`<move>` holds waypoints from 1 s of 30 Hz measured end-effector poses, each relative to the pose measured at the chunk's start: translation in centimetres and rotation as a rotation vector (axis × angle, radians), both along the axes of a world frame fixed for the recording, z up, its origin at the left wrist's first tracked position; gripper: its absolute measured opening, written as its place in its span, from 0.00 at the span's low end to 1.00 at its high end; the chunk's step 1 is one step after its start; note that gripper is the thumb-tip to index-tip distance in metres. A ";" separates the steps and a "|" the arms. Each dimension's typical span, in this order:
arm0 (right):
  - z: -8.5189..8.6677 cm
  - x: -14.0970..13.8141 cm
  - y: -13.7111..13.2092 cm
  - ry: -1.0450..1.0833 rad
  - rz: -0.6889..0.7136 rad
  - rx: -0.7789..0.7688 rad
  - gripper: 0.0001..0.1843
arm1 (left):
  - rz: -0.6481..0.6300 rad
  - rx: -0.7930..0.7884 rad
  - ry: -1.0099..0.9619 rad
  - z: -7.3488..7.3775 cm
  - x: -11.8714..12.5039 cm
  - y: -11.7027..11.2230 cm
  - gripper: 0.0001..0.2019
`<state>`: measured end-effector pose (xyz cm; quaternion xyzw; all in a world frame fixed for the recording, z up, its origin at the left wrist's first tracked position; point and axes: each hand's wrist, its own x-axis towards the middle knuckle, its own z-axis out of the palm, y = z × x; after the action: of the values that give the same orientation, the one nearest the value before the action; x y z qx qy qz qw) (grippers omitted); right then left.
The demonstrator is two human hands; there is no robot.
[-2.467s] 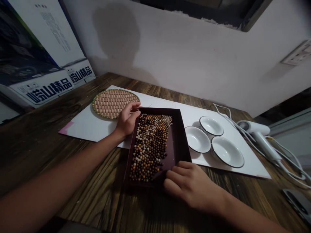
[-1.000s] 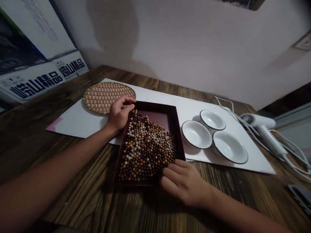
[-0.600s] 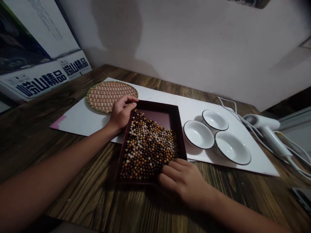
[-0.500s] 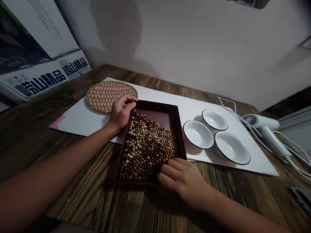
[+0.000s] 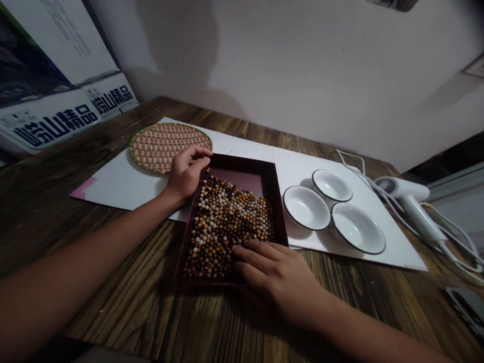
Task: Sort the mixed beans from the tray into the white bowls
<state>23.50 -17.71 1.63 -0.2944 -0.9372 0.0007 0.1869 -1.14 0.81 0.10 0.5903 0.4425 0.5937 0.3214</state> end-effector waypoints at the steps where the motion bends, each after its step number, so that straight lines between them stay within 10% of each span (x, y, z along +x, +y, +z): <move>1: 0.0 0.0 0.0 -0.007 -0.002 -0.004 0.15 | 0.000 0.003 0.001 0.0 0.0 0.0 0.10; 30: 0.8 0.0 0.2 -0.195 -0.026 0.007 0.08 | 0.012 0.009 0.021 -0.3 -0.2 0.2 0.07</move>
<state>23.46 -17.54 2.39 -0.3047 -0.9470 -0.0339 0.0961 -1.37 1.01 -0.19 0.5951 0.4467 0.5914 0.3106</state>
